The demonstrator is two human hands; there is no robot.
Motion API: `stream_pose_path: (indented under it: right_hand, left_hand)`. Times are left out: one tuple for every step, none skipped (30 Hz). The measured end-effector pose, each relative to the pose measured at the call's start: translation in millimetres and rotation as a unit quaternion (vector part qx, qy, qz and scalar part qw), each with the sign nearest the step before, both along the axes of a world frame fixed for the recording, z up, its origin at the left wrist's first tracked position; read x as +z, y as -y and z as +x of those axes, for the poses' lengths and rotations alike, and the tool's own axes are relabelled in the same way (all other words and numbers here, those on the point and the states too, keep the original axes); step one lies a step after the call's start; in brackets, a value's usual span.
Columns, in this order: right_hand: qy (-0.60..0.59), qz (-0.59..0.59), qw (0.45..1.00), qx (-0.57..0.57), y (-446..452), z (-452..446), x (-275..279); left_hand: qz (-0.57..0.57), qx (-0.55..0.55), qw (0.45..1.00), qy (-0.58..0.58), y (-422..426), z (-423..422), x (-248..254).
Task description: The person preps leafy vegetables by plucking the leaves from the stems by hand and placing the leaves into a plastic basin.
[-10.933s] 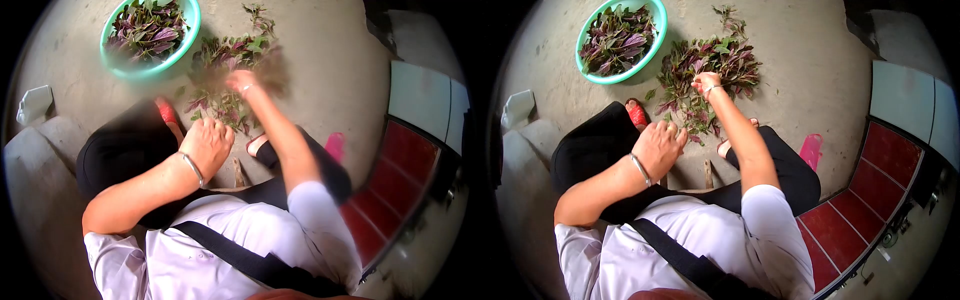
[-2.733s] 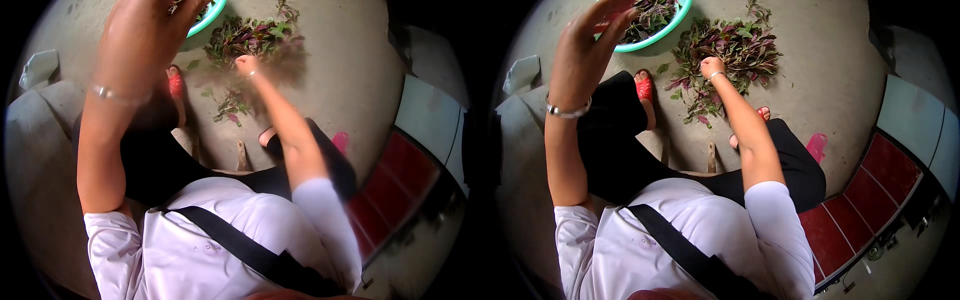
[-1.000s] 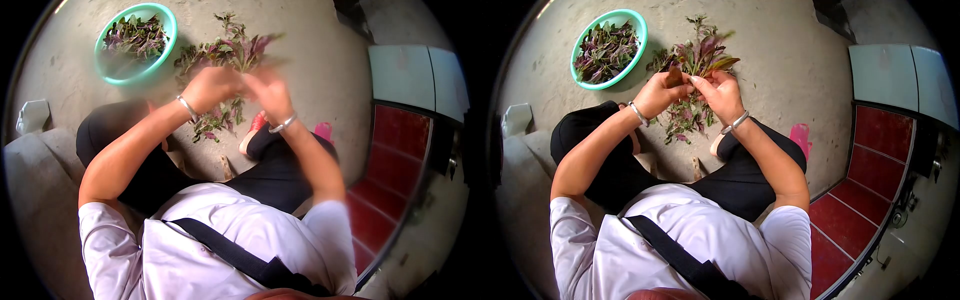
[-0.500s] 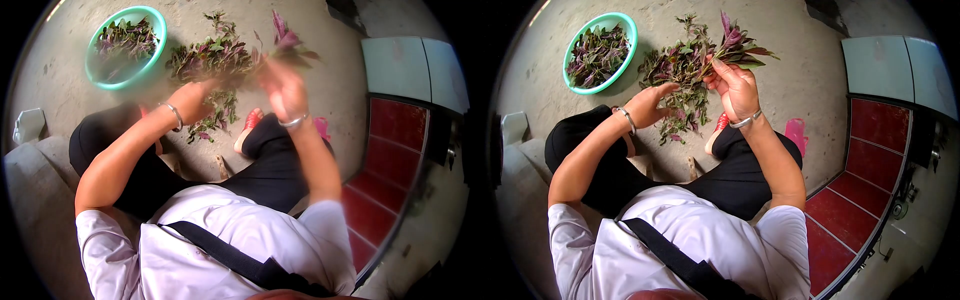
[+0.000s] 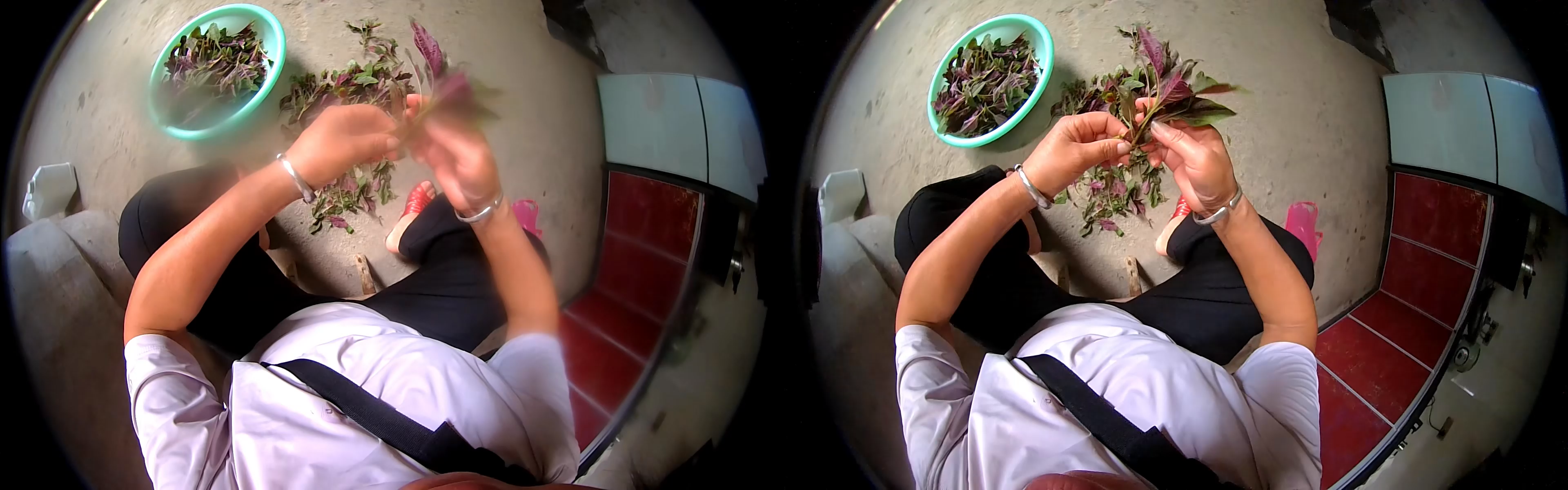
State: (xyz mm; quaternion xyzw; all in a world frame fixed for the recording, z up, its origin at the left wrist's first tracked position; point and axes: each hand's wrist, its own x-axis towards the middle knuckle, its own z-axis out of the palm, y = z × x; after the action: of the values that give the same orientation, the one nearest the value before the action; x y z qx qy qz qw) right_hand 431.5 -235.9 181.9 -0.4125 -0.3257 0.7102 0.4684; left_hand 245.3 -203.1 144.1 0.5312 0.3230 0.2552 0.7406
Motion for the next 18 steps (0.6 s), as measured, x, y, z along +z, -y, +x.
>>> stream_pose_path:
  right_hand:
    - [0.000,0.002,1.000,0.001,0,-1,1]
    - [0.015,0.001,1.000,-0.002,1,-3,3]
    - [0.030,0.000,1.000,-0.004,1,-5,6]
    - [0.044,0.000,0.999,-0.007,1,-7,7]
    - [0.067,0.004,0.998,-0.012,1,-7,5]
    - [0.090,0.009,0.996,-0.018,2,-6,0]
    - [0.112,0.013,0.993,-0.023,2,-6,-3]
    - [0.112,0.015,0.993,-0.029,3,-5,-3]
    - [0.112,0.017,0.993,-0.035,4,-5,-3]
    - [0.112,0.019,0.993,-0.040,4,-4,-4]
    - [0.114,0.026,0.993,-0.035,4,-3,-5]
    - [0.116,0.033,0.992,-0.030,4,0,-7]
    - [0.117,0.040,0.992,-0.024,4,1,-8]
    - [0.119,0.047,0.991,-0.027,3,1,-7]
    - [0.120,0.054,0.991,-0.030,3,0,-6]
    - [0.121,0.061,0.990,-0.033,2,0,-5]
    - [0.113,0.067,0.991,-0.032,2,1,-6]
    - [0.106,0.073,0.991,-0.031,2,2,-7]
  left_hand:
    - [0.017,0.016,1.000,-0.008,1,1,0]
    - [0.034,0.031,0.999,-0.015,3,2,0]
    - [0.075,0.035,0.996,-0.045,4,2,0]
    - [0.115,0.038,0.990,-0.074,5,3,-1]
    - [0.156,0.041,0.982,-0.103,5,3,-1]
    - [0.164,0.044,0.979,-0.115,6,3,0]
    - [0.172,0.048,0.976,-0.128,8,4,2]
    - [0.180,0.051,0.972,-0.140,8,3,4]
    - [0.172,0.049,0.974,-0.138,8,3,4]
    - [0.164,0.047,0.976,-0.135,8,2,4]
    - [0.157,0.046,0.978,-0.133,8,1,4]
    - [0.132,0.040,0.985,-0.105,8,1,4]
    - [0.108,0.035,0.991,-0.076,7,1,3]
    - [0.083,0.031,0.995,-0.047,7,1,3]
    - [0.073,0.027,0.996,-0.040,7,1,3]
    - [0.063,0.023,0.997,-0.032,7,0,4]
    - [0.053,0.020,0.998,-0.024,8,-1,6]
    - [0.027,0.024,0.999,-0.019,8,-1,8]
